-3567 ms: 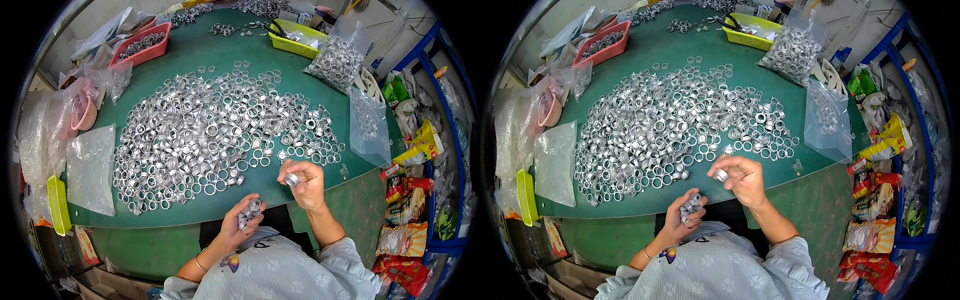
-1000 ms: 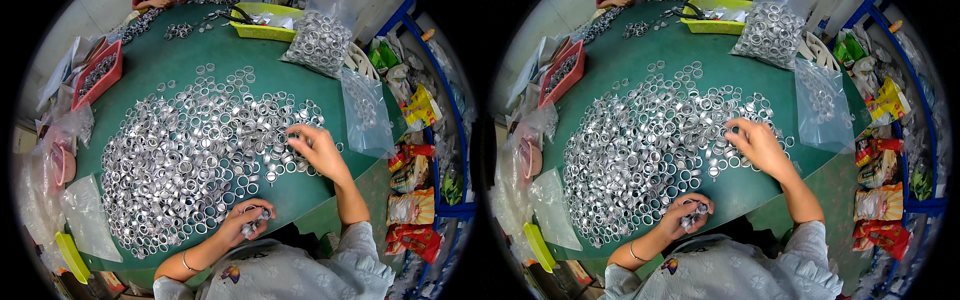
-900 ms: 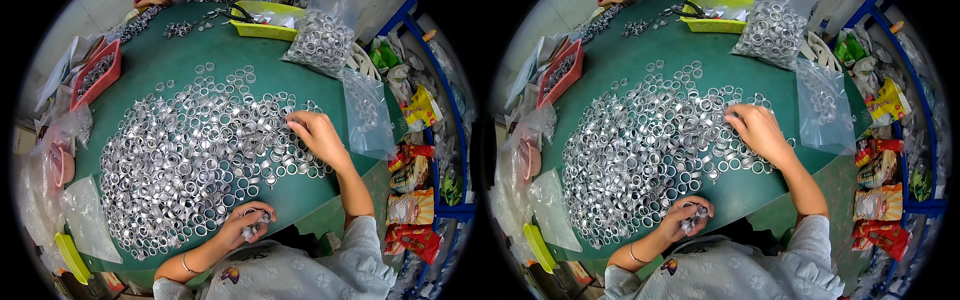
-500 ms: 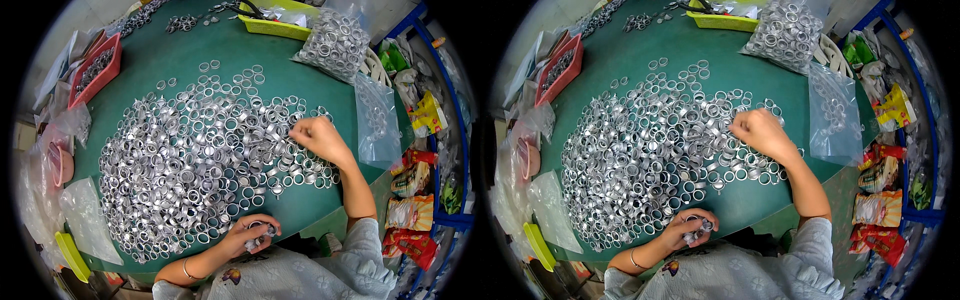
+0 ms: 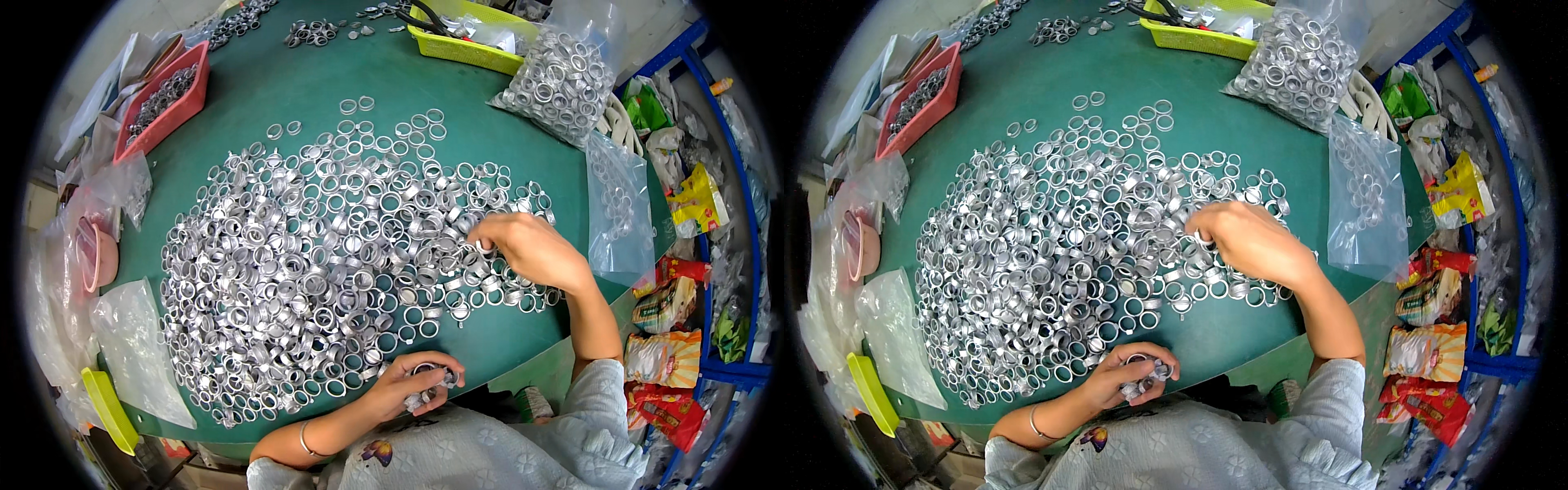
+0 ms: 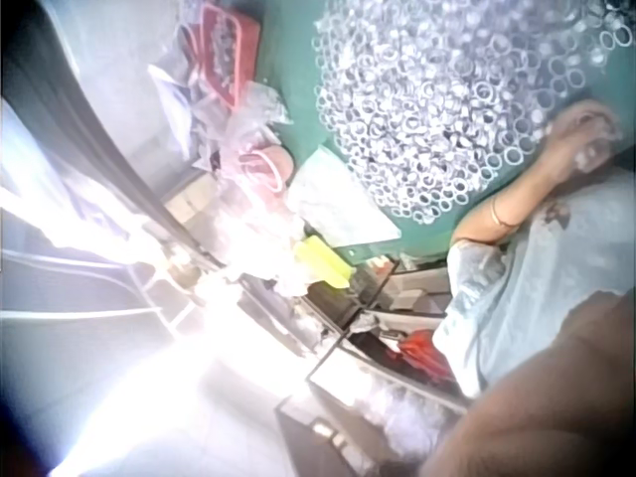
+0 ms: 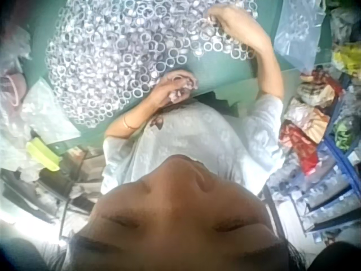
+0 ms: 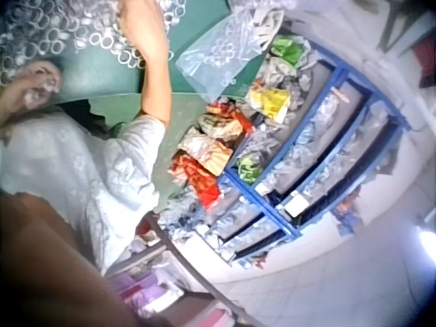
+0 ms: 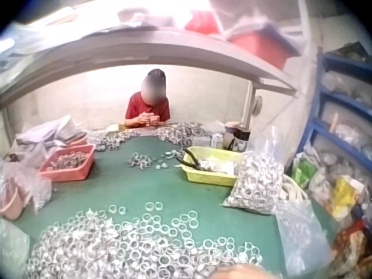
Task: The person sorts through a large pile of silver metal rings, picking up individual pieces and moving them into a smaller pile.
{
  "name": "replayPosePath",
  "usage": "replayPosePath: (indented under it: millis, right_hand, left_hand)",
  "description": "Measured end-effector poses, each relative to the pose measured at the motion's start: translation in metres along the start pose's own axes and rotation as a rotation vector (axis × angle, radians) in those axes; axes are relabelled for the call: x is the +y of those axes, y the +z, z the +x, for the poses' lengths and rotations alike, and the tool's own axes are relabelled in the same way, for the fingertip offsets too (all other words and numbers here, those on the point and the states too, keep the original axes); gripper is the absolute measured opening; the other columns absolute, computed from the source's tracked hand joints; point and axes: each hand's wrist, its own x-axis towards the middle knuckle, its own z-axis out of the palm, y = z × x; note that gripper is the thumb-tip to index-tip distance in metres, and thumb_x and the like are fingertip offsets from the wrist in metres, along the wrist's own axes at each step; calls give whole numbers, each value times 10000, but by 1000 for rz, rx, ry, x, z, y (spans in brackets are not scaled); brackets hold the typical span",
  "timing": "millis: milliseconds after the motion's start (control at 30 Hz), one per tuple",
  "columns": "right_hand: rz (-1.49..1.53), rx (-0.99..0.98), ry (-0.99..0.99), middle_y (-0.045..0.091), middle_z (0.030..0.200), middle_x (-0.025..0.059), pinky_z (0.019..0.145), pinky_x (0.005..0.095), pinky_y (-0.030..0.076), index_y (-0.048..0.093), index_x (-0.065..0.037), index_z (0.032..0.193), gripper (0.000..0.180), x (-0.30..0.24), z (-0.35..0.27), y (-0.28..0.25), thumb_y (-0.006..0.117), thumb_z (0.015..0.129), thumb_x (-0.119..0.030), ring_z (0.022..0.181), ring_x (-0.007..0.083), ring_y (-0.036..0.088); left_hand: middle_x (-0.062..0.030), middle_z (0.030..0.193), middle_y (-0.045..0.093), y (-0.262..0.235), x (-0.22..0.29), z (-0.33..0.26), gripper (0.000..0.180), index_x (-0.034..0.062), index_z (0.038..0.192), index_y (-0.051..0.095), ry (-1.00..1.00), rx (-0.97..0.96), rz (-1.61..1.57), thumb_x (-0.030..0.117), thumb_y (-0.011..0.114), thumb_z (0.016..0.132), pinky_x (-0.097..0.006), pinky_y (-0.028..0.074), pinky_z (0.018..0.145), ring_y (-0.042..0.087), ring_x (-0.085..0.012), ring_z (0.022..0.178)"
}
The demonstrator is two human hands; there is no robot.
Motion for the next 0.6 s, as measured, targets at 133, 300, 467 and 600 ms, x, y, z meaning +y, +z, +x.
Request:
replayPosePath:
  millis: [133,300,467,600]
  right_hand:
    - [-40,322,-1,623,853,158,699,397,457,612,-18,881,126,5,29,-1,532,787,-45,776,348,578]
    - [-246,225,-60,629,837,144,668,398,461,626,-54,884,140,20,66,12,592,754,-95,750,345,581]
    - [-123,195,83,537,602,141,511,347,374,621,-46,886,147,6,59,-8,618,751,-104,514,221,485]
    - [-40,-107,24,582,630,154,570,371,427,639,-53,882,158,-2,57,-17,608,767,-156,610,264,585]
  left_hand:
    - [-145,916,550,4,2,1,286,-31,1031,537,-7,61,60,210,496,883,-199,330,390,454,-117,498]
    - [-137,915,551,6,2,1,294,-29,1036,533,6,52,74,221,495,885,-196,322,393,453,-110,497]
    - [-121,926,547,2,1,0,248,-10,1063,531,13,17,55,168,464,904,-193,314,391,446,-101,497]
    - [-125,923,552,2,1,-2,236,-6,1061,533,12,42,43,153,450,908,-195,306,390,442,-103,485]
